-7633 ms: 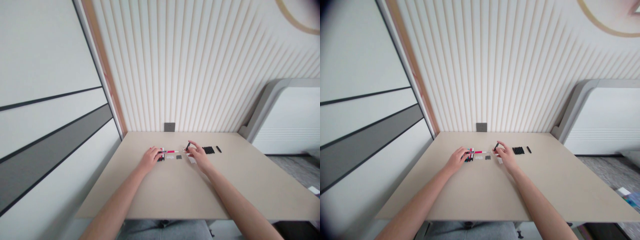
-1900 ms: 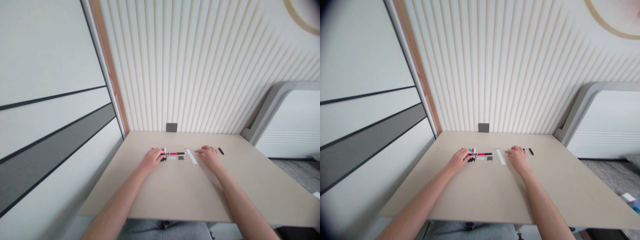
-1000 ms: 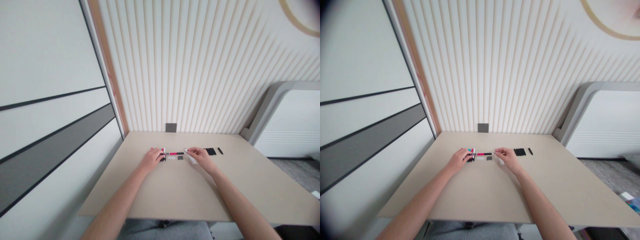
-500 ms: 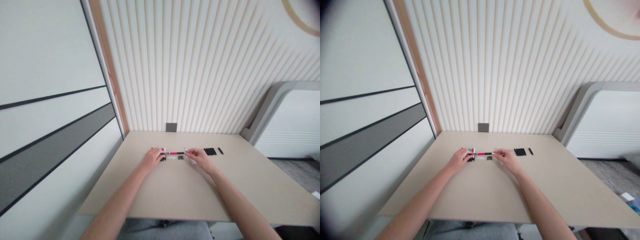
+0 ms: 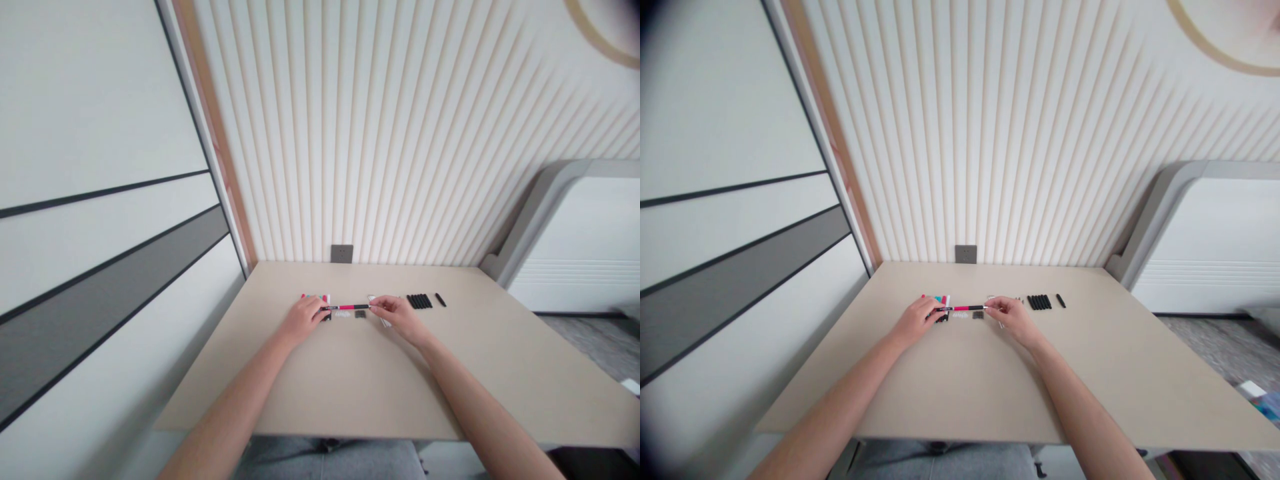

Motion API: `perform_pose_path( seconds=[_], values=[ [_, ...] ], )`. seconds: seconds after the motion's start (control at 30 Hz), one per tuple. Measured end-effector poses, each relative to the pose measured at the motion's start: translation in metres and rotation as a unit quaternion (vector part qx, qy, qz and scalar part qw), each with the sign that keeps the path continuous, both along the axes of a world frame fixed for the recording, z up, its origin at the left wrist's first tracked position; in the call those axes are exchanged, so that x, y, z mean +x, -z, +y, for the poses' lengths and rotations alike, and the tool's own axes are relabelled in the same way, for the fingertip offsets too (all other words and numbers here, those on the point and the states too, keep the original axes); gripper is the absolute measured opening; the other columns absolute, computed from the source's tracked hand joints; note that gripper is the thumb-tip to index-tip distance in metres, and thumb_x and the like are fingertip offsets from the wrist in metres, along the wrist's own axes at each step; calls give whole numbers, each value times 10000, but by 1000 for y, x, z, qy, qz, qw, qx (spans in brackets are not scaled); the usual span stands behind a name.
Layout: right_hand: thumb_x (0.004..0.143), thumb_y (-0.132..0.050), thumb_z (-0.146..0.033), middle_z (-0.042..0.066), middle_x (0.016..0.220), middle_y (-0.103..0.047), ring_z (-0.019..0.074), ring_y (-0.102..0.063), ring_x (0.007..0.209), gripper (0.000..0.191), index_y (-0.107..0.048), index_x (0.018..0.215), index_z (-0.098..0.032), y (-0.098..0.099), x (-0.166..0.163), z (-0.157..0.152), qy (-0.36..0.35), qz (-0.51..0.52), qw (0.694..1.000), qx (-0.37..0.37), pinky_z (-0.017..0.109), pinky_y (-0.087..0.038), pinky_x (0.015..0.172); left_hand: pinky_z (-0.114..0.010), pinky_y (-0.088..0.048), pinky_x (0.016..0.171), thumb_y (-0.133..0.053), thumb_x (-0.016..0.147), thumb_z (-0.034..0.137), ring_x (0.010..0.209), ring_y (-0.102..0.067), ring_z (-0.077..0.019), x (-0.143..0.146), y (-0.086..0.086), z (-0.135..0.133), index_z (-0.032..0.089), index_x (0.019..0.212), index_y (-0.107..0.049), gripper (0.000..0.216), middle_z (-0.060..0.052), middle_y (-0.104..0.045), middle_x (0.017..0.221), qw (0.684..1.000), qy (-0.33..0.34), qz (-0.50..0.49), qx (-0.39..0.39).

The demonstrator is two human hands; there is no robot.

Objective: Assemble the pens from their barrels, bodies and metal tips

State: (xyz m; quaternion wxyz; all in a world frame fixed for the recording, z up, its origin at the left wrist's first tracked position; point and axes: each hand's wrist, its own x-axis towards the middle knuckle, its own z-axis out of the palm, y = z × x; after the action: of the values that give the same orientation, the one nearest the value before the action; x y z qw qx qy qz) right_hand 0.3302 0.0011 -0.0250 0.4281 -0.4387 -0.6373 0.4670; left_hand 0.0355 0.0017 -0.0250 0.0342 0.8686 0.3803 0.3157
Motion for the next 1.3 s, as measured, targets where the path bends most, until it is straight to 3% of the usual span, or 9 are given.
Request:
perform_pose_path(
  seconds=[0.33,0.47,0.6,0.83,1.0,1.17,1.3],
  values=[
    [768,-655,-582,8,669,-602,134,-475,590,444,-708,892,-159,-1,-2,-2,24,-39,999,23,256,-347,549,-332,-476,810,-515,964,308,869,-624,-196,0,0,0,205,983,-618,147,-54,-667,915,1000,7,2,-3],
    [857,-542,-565,-20,572,-505,123,-408,535,436,-649,714,-167,2,-4,-5,37,-116,991,56,255,-284,520,-327,-479,786,-506,967,309,835,-620,-193,1,-1,-1,204,960,-621,156,-50,-661,890,1000,4,0,-3],
    [917,-438,-537,-14,541,-496,139,-439,545,495,-594,615,-177,4,-7,-6,51,-173,978,101,263,-305,537,-322,-476,776,-492,973,315,823,-614,-188,1,-1,0,204,955,-620,171,-48,-653,874,1000,6,0,-8],
    [860,-578,-451,25,761,-663,184,-569,711,283,-697,921,-201,-2,-7,-8,30,-163,977,135,282,-417,654,-315,-467,767,-473,983,315,823,-606,-187,1,1,1,200,966,-608,178,-46,-644,882,1000,1,-7,-7],
    [879,-559,-441,21,732,-660,177,-554,681,279,-695,847,-200,-4,-7,-9,27,-175,974,139,280,-399,636,-314,-466,757,-456,990,323,802,-603,-182,1,1,1,199,962,-606,196,-41,-638,862,1000,3,-1,-7],
    [945,-422,-496,9,597,-590,163,-517,595,479,-656,665,-187,-1,-7,-10,2,-200,972,121,283,-366,601,-317,-469,777,-460,990,319,837,-609,-185,0,2,2,206,979,-606,185,-42,-646,887,1000,12,-8,-6],
    [947,-425,-478,26,689,-642,182,-568,667,426,-688,781,-188,-2,-7,-10,8,-191,974,120,291,-399,640,-318,-464,781,-448,995,313,845,-604,-188,0,2,1,199,988,-596,188,-46,-641,893,1000,6,0,-4]
  ],
)
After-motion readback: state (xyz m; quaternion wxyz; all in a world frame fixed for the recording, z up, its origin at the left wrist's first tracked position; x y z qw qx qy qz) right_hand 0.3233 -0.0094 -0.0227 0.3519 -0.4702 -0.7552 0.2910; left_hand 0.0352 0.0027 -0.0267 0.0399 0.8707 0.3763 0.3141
